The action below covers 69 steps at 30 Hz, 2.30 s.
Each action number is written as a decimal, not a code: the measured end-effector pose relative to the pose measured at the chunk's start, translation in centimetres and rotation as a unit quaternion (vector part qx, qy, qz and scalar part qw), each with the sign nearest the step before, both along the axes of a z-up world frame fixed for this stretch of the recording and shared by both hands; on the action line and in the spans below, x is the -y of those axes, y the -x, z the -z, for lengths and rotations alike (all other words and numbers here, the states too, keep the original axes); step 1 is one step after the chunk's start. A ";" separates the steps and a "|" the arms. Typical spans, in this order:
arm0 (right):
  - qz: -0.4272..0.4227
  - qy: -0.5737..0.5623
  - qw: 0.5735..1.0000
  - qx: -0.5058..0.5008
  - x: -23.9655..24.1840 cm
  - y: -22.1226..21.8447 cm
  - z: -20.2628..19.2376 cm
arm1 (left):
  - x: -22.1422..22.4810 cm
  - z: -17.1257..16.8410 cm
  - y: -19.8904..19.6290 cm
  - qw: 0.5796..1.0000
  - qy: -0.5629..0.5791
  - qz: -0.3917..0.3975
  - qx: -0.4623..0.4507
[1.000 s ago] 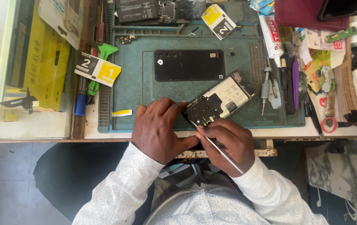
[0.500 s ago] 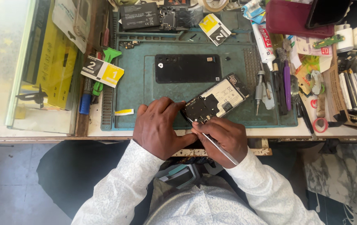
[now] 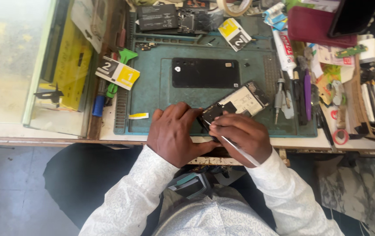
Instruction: The person disassembles a smartphone on a cluttered workbench. They use a screwdriver to remove screws and tweezers to lift and adjust internal components, including the battery and ribbon cables.
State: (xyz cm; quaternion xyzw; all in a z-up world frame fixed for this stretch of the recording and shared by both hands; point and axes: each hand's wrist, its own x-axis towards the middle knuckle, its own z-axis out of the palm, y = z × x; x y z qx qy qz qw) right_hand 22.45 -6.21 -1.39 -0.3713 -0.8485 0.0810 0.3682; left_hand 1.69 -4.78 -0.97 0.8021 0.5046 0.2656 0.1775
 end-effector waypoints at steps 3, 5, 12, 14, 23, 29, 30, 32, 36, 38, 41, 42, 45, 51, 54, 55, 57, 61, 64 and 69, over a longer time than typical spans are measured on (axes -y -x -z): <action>0.016 0.080 0.994 -0.066 0.3 -0.4 0.4 | -0.1 -0.1 0.0 1.000 0.020 -0.001 -0.017; 0.021 0.109 0.990 -0.084 0.5 -0.8 0.6 | 0.0 0.0 0.1 1.000 0.014 0.000 -0.001; 0.000 0.074 0.997 -0.029 0.1 -0.6 0.4 | 0.0 0.0 0.1 1.000 0.006 0.002 -0.007; -0.002 0.062 0.998 -0.015 0.1 -0.4 0.3 | -0.1 0.2 0.0 1.000 0.011 0.003 -0.012; -0.009 0.022 1.000 -0.010 0.0 0.3 0.1 | -0.1 0.1 -0.1 1.000 0.024 0.000 -0.011; 0.010 0.024 1.000 0.002 -0.1 0.5 -0.1 | -0.1 0.3 -0.1 1.000 0.027 0.003 -0.005; 0.011 0.020 1.000 0.006 -0.1 0.5 0.0 | -0.1 0.3 0.0 1.000 0.029 0.003 -0.005; 0.014 0.013 1.000 0.014 0.0 0.6 0.0 | 0.0 0.4 -0.1 1.000 0.020 0.001 -0.002; 0.020 -0.004 1.000 0.015 0.2 0.8 0.2 | 0.1 0.3 -0.1 1.000 0.007 -0.001 0.006; 0.031 -0.008 0.999 0.018 0.2 1.0 0.3 | 0.0 0.1 -0.1 1.000 0.020 -0.002 -0.001; 0.054 0.001 0.999 0.009 0.1 1.0 0.5 | 0.1 0.0 -0.2 1.000 0.020 -0.004 0.001; 0.053 0.009 0.999 -0.009 0.1 0.9 0.5 | 0.1 -0.1 -0.2 1.000 0.016 -0.005 0.004; 0.041 0.075 0.991 -0.100 -0.1 0.7 0.7 | 0.2 -0.1 0.0 1.000 0.019 -0.002 0.000; 0.080 0.180 0.959 -0.205 0.6 -0.5 1.7 | -0.2 0.6 0.9 0.997 0.035 -0.002 0.072; 0.070 0.208 0.943 -0.250 0.7 -0.8 2.1 | -0.6 0.6 1.3 0.993 0.091 -0.009 0.081; 0.058 0.208 0.940 -0.266 0.6 -1.0 2.1 | -0.6 0.5 1.3 0.993 0.089 -0.009 0.070; 0.067 0.248 0.903 -0.345 0.5 -1.1 2.0 | -0.3 0.2 0.9 0.995 0.087 -0.009 0.049; 0.076 0.232 0.923 -0.297 0.2 -1.5 1.2 | 0.3 -0.3 0.4 0.999 0.002 -0.021 0.038; 0.049 0.170 0.973 -0.146 0.1 -1.2 0.6 | 0.5 -0.4 0.3 0.999 0.011 -0.028 0.037; 0.035 0.224 0.959 -0.168 0.0 -0.4 0.1 | 1.3 -0.1 -0.3 0.997 -0.049 -0.053 0.039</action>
